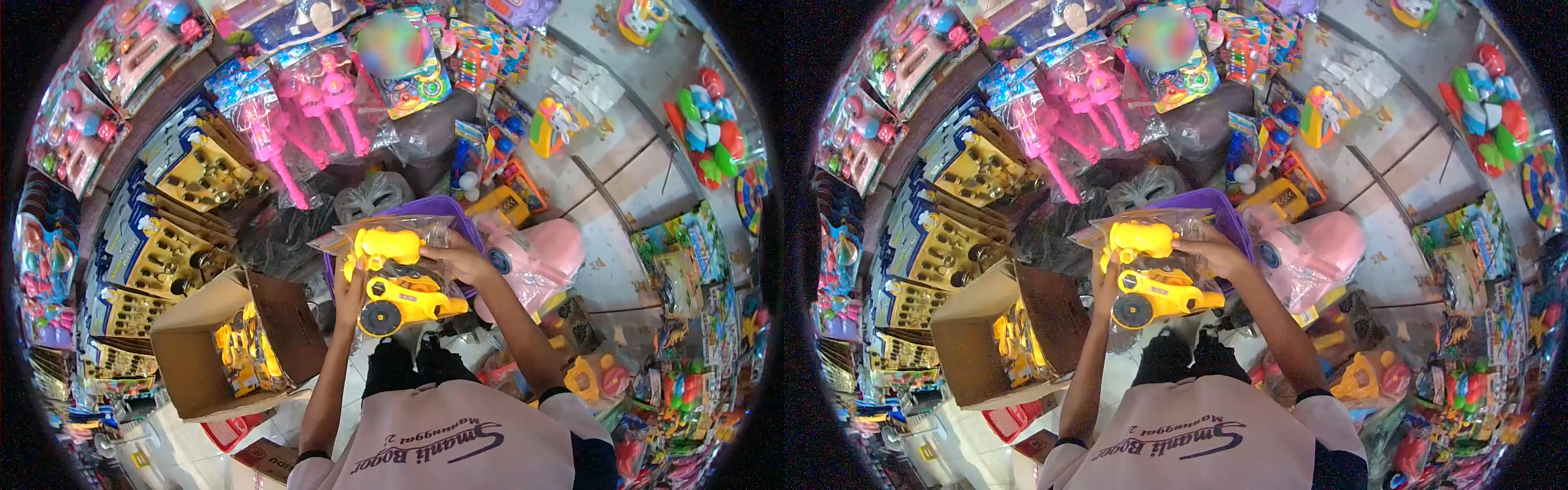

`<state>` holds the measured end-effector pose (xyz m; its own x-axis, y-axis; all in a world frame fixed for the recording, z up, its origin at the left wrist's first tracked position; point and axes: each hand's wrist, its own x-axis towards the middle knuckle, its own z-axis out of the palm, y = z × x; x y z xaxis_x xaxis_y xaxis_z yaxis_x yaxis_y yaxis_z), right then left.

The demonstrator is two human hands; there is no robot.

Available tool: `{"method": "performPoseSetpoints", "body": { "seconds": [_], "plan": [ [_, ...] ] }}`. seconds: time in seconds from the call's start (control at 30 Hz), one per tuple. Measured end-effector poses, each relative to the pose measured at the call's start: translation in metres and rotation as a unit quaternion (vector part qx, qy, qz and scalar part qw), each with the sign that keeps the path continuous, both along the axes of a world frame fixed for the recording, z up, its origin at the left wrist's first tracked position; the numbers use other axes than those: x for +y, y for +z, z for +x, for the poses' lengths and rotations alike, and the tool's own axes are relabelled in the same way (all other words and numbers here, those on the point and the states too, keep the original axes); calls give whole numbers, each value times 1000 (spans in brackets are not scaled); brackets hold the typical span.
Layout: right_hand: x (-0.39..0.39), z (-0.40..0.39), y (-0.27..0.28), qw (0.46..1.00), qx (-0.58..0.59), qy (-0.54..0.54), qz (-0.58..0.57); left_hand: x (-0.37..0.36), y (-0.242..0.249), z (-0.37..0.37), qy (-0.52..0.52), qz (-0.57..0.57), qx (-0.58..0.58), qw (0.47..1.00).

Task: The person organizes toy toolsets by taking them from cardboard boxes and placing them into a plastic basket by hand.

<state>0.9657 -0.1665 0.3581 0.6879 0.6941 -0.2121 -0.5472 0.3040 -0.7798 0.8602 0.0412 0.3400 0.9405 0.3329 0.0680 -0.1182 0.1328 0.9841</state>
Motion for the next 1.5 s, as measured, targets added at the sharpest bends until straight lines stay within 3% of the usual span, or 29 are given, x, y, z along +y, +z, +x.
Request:
{"method": "performPoseSetpoints", "body": {
  "seconds": [0.1, 0.17, 0.43, 0.5, 0.6, 0.63, 0.73, 0.77, 0.87, 0.9, 1.0, 1.13, 1.17, 1.27, 1.37, 1.5],
  "plan": [
    [-2, 18, -3, 998, -37, -48, 5, 4, 1, 13, -8, 11, 22, 1000],
    [-4, 27, -7, 996, -48, -74, -22, 29, -49, 15, 52, 29, 80, 995],
    [-19, 54, -59, 982, -114, -132, -71, 44, -54, 0, 206, 37, 100, 973],
    [-19, 61, -77, 978, -116, -137, -103, 52, -68, -4, 211, 3, 96, 973],
    [-20, 76, -106, 951, -214, -97, -201, 56, -71, -10, 222, -17, 89, 971],
    [-17, 80, -114, 963, -197, -91, -162, 57, -73, -12, 217, -11, 91, 972],
    [-16, 92, -152, 960, -183, -59, -204, 61, -87, -14, 228, -7, 95, 969],
    [-12, 88, -169, 959, -190, -101, -187, 64, -94, -16, 236, -7, 96, 967],
    [-5, 76, -179, 953, -249, -109, -134, 66, -103, -17, 224, -9, 107, 969],
    [-8, 76, -208, 945, -275, -92, -153, 65, -102, -16, 219, -13, 113, 969],
    [-21, 67, -212, 898, -326, -55, -291, 57, -85, -13, 193, 2, 96, 977],
    [-42, 54, -169, 980, -151, -2, -127, 54, -85, -13, 221, 46, 120, 967],
    [-52, 55, -166, 979, -121, 9, -164, 56, -86, -14, 203, 43, 118, 971],
    [-57, 49, -142, 975, -139, -13, -175, 54, -84, -13, 189, 38, 105, 976],
    [-69, 49, -164, 960, -189, 16, -207, 55, -84, -13, 206, 14, 93, 974],
    [-74, 41, -158, 954, -214, -39, -208, 61, -85, -16, 215, 26, 129, 968]
  ]
}}
